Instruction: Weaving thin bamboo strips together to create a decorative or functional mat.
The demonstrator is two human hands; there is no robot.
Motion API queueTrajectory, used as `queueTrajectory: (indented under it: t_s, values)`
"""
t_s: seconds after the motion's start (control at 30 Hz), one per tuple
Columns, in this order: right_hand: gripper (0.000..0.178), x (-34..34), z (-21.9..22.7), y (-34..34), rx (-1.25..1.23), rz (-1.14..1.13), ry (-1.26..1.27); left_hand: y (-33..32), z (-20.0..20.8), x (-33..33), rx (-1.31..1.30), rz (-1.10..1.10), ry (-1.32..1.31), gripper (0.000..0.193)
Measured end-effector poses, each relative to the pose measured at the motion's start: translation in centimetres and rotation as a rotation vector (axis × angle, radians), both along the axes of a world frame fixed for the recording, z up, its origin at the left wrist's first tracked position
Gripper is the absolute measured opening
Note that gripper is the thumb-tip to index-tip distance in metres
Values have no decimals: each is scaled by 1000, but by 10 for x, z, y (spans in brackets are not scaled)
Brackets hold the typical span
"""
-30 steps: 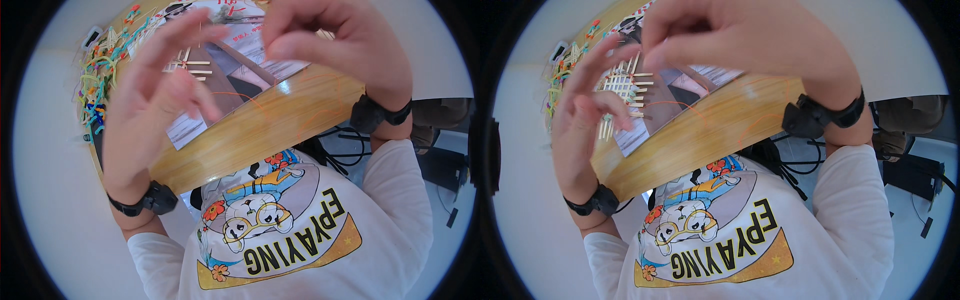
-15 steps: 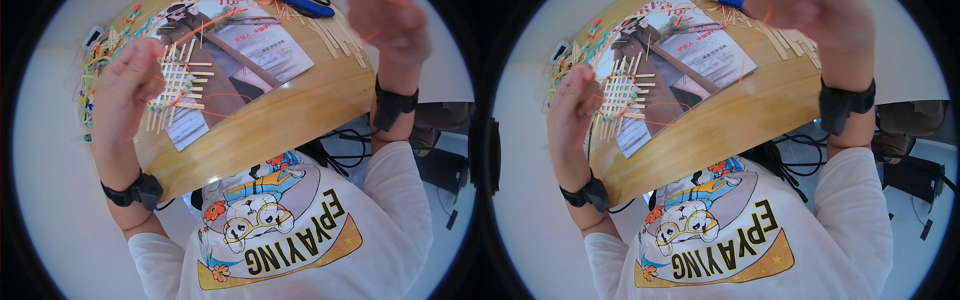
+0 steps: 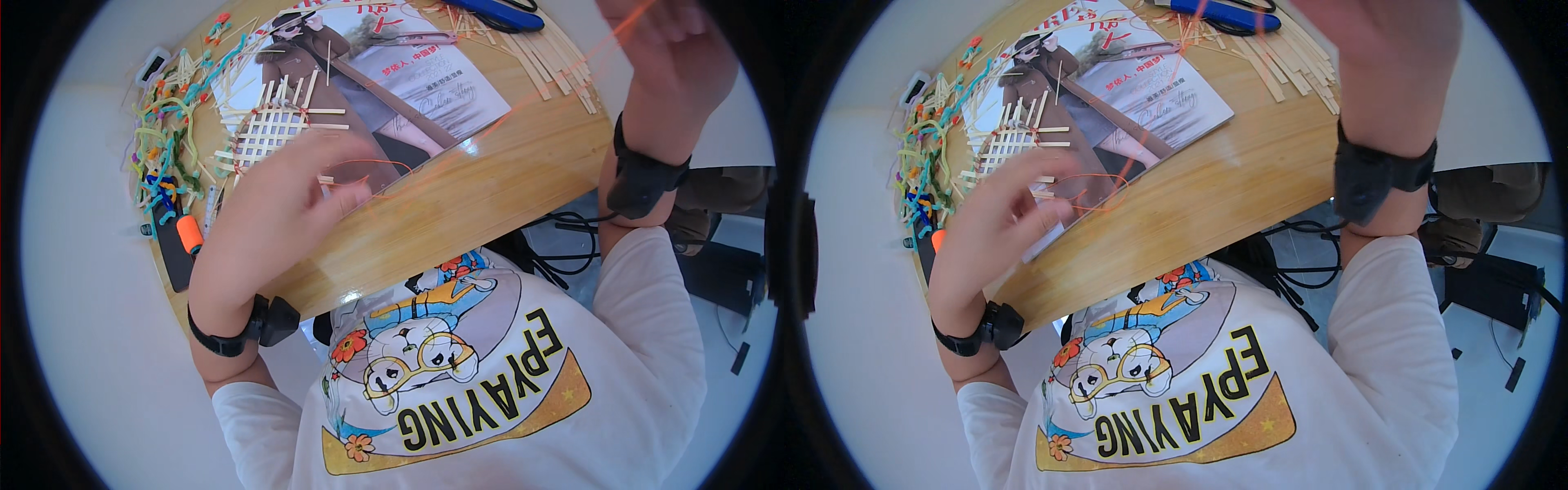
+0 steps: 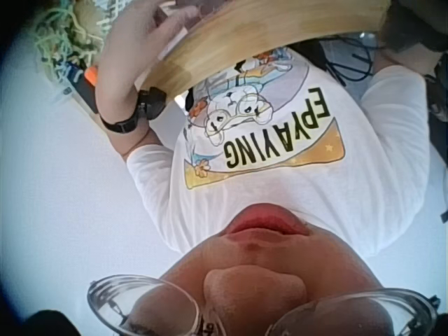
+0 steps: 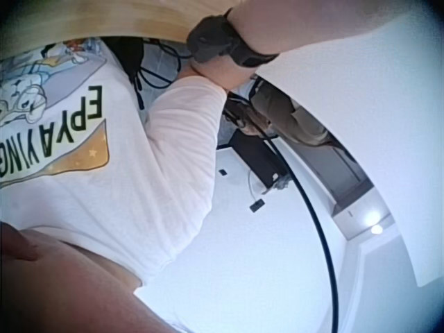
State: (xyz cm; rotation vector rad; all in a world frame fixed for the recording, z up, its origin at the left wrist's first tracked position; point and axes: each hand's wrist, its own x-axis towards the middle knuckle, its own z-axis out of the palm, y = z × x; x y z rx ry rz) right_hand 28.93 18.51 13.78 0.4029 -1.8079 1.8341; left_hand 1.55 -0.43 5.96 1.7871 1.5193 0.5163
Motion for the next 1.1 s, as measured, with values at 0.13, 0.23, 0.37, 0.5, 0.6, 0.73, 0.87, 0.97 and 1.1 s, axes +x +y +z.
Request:
queueTrajectory:
  t_s: [0.13,0.23,0.37,0.5,0.6,0.73,0.87,0.97,1.1]
  values:
    - [16,-37,-25,-38,2,-144,-240,3,6,9,70,161,-495,45]
    - [8,-61,-38,-66,-173,-215,-372,2,1,22,149,137,-845,55]
    - [7,-64,-31,-79,303,-401,-467,-1,-2,9,68,153,-779,53]
    - [10,-55,-27,-67,407,-509,-535,6,-4,-27,205,115,-669,31]
    - [11,-36,-25,-49,321,-454,-728,10,-4,-43,240,174,-664,31]
    - [11,-12,-49,-23,201,-353,-393,11,-1,-48,289,209,-710,33]
    - [14,8,-63,1,95,-180,103,10,2,-46,260,235,-715,33]
    - [14,23,-54,10,26,-113,174,11,3,-43,262,232,-719,32]
    - [14,34,-43,14,0,4,140,9,3,-35,240,239,-701,29]
